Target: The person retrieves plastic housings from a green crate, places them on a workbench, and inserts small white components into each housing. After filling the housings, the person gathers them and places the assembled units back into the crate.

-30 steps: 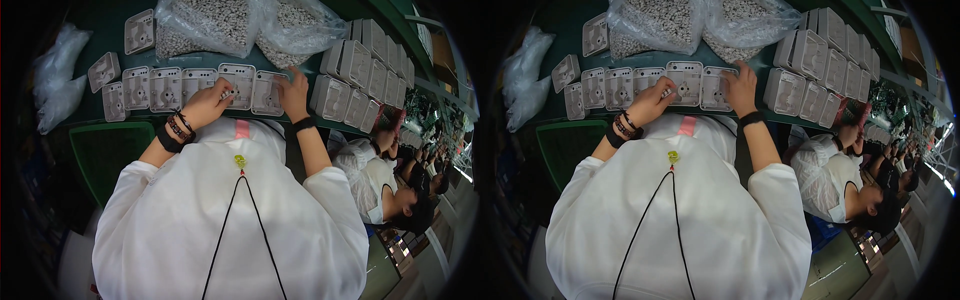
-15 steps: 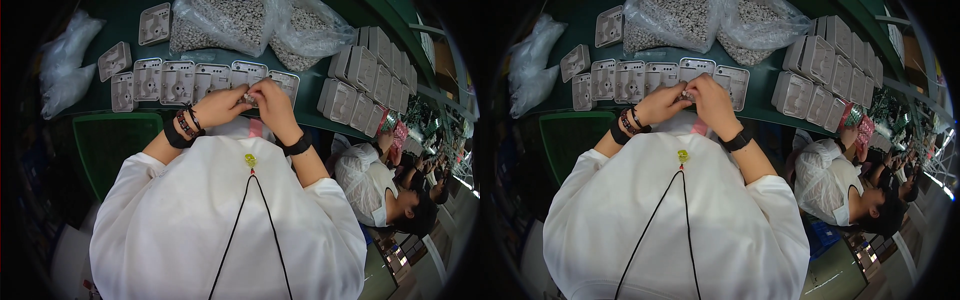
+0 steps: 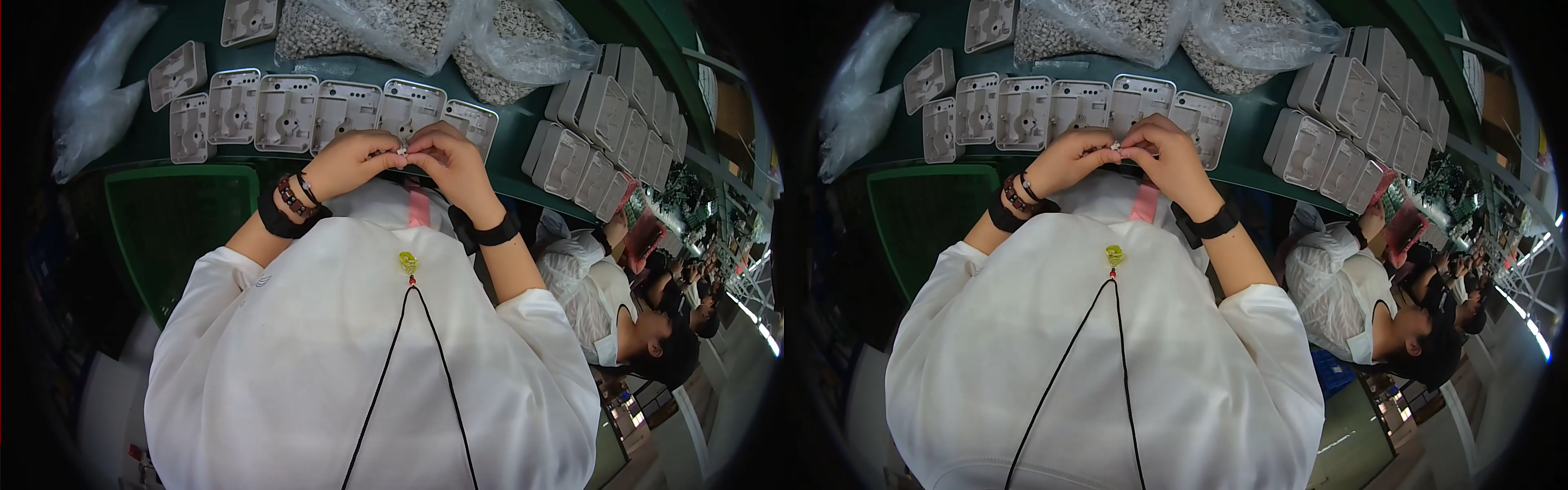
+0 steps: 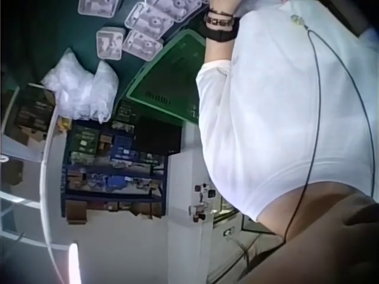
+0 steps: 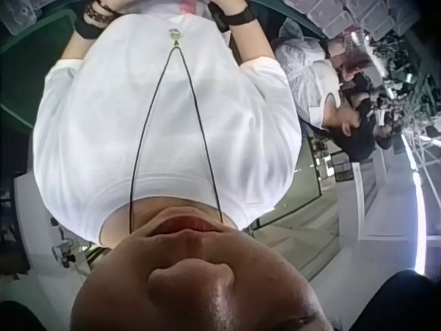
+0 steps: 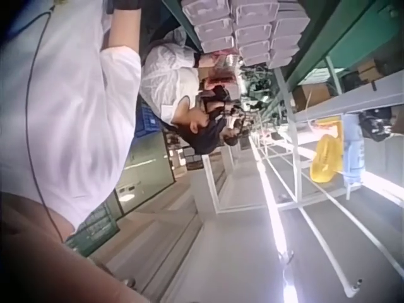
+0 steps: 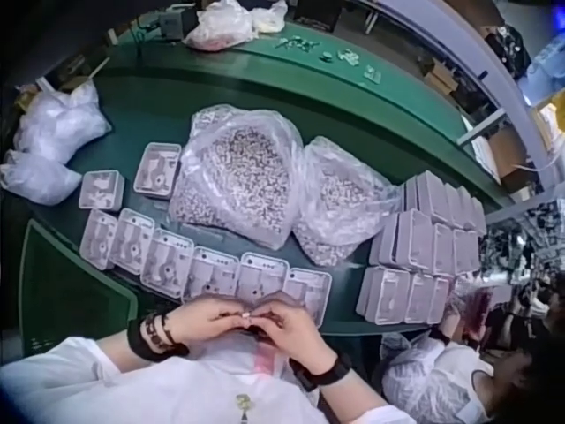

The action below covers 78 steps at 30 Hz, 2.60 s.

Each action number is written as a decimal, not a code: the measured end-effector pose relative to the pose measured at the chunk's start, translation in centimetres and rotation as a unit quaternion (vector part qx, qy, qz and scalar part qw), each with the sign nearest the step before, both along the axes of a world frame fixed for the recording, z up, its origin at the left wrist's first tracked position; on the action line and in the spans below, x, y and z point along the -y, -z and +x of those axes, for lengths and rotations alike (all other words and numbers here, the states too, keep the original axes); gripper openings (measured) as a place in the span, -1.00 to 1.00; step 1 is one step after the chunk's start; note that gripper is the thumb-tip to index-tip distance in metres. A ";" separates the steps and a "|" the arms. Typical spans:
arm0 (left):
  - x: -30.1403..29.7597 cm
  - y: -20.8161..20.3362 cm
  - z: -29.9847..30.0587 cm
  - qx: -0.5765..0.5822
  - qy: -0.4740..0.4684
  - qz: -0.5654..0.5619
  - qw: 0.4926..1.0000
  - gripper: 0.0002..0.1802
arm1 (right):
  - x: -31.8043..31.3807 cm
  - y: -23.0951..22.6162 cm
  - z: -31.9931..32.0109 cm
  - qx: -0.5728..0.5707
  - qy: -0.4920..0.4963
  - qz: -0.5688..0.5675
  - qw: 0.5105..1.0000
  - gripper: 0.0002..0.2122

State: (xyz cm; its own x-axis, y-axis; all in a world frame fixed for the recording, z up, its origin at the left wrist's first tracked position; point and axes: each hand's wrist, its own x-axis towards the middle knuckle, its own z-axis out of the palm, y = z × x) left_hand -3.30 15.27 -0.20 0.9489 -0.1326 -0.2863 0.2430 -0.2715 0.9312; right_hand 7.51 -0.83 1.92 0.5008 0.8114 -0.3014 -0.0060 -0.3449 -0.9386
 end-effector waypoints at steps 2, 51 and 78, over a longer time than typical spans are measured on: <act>0.3 0.0 -0.3 -0.006 -0.055 -0.010 0.998 -0.75 | -0.3 0.3 0.3 0.049 -0.013 0.010 0.999 -0.96; -4.4 -0.6 -6.8 0.082 -0.235 0.117 0.961 -0.77 | -7.1 0.4 -3.7 -0.245 -0.090 -0.025 0.965 -0.90; -7.1 0.8 -9.3 -0.026 -0.455 -0.311 0.834 -0.82 | -10.1 8.2 0.8 0.583 -0.227 -0.032 0.779 -0.85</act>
State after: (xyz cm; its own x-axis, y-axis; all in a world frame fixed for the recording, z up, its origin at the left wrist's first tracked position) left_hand -12.57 22.40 -0.95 0.7258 0.4983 -0.4742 0.1291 0.5785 0.8054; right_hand 8.34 9.30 -6.25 0.1306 0.9867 0.0965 0.9746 -0.1099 -0.1953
